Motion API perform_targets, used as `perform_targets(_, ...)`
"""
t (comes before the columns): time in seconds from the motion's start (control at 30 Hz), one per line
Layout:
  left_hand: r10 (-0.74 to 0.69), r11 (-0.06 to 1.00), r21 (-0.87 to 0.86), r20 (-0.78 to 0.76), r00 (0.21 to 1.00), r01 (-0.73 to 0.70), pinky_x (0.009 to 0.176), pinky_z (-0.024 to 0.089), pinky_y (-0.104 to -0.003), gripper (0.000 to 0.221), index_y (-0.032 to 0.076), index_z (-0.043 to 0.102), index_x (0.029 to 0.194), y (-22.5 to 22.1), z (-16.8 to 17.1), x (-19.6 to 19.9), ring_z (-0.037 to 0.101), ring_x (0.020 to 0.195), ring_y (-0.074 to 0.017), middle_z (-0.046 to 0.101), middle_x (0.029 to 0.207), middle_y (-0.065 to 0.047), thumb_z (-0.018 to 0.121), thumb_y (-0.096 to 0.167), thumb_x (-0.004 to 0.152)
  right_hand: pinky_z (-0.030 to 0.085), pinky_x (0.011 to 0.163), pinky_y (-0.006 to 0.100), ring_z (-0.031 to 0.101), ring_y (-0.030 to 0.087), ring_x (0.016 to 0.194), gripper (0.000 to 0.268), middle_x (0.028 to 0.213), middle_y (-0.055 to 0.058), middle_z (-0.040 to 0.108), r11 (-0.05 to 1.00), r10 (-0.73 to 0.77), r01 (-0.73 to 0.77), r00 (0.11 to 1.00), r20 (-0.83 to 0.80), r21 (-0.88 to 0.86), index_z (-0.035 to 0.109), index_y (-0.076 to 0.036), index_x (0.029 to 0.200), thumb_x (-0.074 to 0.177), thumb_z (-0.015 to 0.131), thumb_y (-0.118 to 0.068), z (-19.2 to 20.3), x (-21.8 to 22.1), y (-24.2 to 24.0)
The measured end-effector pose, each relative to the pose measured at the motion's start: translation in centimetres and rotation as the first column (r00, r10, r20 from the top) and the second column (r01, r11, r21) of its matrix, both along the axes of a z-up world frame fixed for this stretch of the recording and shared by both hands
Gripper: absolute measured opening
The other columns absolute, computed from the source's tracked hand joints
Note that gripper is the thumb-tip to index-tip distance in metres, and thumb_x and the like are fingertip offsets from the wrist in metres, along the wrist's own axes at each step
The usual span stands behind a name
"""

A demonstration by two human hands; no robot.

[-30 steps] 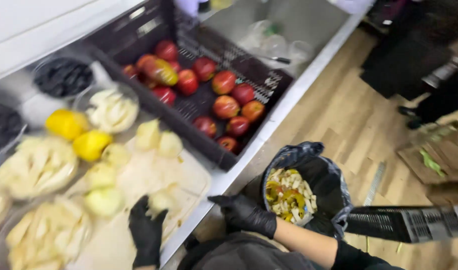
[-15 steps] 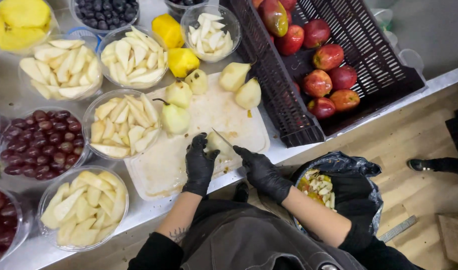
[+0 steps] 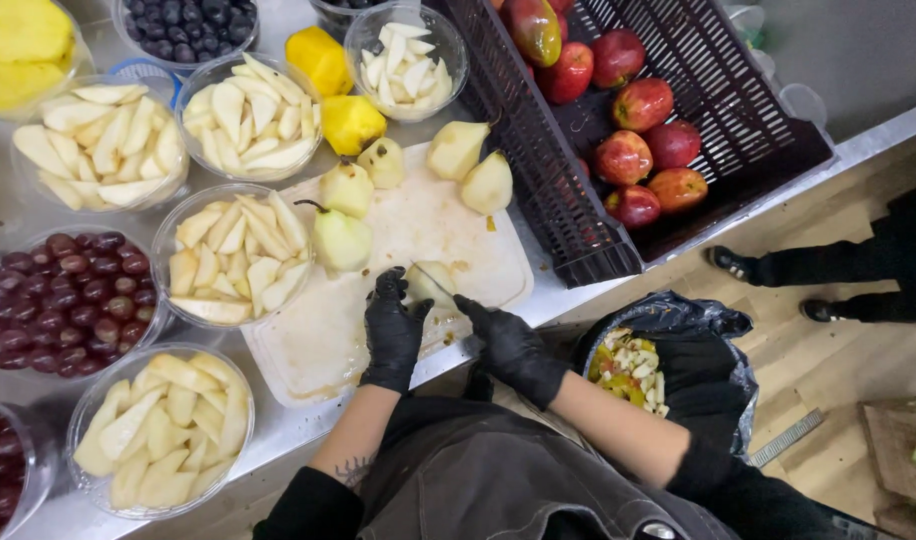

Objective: Cutting and preparing pears on a cutting board in a produce preparation area.

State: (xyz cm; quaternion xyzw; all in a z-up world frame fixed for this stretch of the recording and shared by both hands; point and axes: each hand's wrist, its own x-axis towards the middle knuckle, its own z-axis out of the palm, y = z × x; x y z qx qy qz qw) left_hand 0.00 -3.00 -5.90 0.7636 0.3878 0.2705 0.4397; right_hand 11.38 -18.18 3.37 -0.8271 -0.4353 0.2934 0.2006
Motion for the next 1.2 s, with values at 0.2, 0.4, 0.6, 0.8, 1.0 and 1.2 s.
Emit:
perform_targets(0.2,0.009,0.996,0.09,0.036,0.999,-0.012,0.079,0.056,-0.042,0.065,0.008,0.059,0.125,0.3,-0.4,0.3,0.066,0.092,-0.03,0.071,0.099,-0.013,0.09,0.004,0.067,0.053,0.08,0.048,0.069,0.04,0.09,0.065,0.101,0.022,0.069,0.993,0.113,-0.109,0.98,0.161,-0.034,0.045,-0.013,0.149,0.088,0.064,-0.006,-3.0,0.7,-4.5)
perform_targets(0.4,-0.002,0.999,0.041,0.007,1.0,0.002,0.077,0.056,-0.043,0.064,0.007,0.057,0.123,0.1,-0.8,-0.7,0.068,0.089,-0.0287,0.071,0.098,-0.012,0.09,0.006,0.068,0.058,0.081,0.043,0.071,0.034,0.088,0.081,0.099,0.018,0.07,0.991,0.008,-0.007,1.0,-0.01,0.131,0.045,-0.02,0.152,0.074,0.06,-0.006,1.0,-1.2,-2.3)
perform_targets(0.6,0.004,0.999,0.044,-0.008,1.0,-0.003,0.076,0.055,-0.044,0.067,0.009,0.057,0.122,0.4,-0.4,-0.2,0.067,0.089,-0.03,0.07,0.094,-0.012,0.092,0.006,0.064,0.054,0.081,0.048,0.067,0.04,0.091,0.081,0.106,0.023,0.065,0.974,0.156,-0.134,0.981,0.113,-0.181,0.035,-0.015,0.155,0.08,0.067,-0.012,-2.9,-0.8,-1.8)
perform_targets(0.8,-0.003,0.999,0.052,-0.019,1.0,0.003,0.076,0.055,-0.043,0.066,0.009,0.056,0.122,0.5,-1.0,-0.8,0.067,0.088,-0.0302,0.07,0.092,-0.012,0.09,0.003,0.066,0.056,0.079,0.047,0.071,0.036,0.092,0.068,0.101,0.017,0.071,0.993,0.113,-0.109,0.981,0.159,-0.033,0.044,-0.024,0.155,0.091,0.056,-0.004,-1.6,-0.9,-4.5)
perform_targets(1.0,-0.012,1.0,0.021,-0.021,1.0,0.012,0.074,0.056,-0.04,0.066,0.01,0.056,0.125,0.5,-0.2,-0.5,0.069,0.083,-0.0281,0.07,0.09,-0.011,0.088,0.001,0.068,0.054,0.081,0.047,0.067,0.04,0.093,0.098,0.11,0.023,0.064,0.975,0.178,-0.159,0.977,0.121,-0.154,0.03,-0.02,0.155,0.068,0.076,-0.016,-2.9,-1.4,0.2)
perform_targets(1.2,0.006,1.0,0.001,0.015,1.0,-0.006,0.073,0.056,-0.038,0.069,0.009,0.054,0.129,0.5,0.1,-0.1,0.068,0.081,-0.0265,0.07,0.087,-0.011,0.088,0.001,0.069,0.053,0.082,0.048,0.067,0.04,0.095,0.086,0.105,0.024,0.066,0.988,0.151,-0.146,0.984,0.097,-0.056,0.036,-0.019,0.152,0.075,0.075,-0.021,-3.7,-0.6,-2.8)
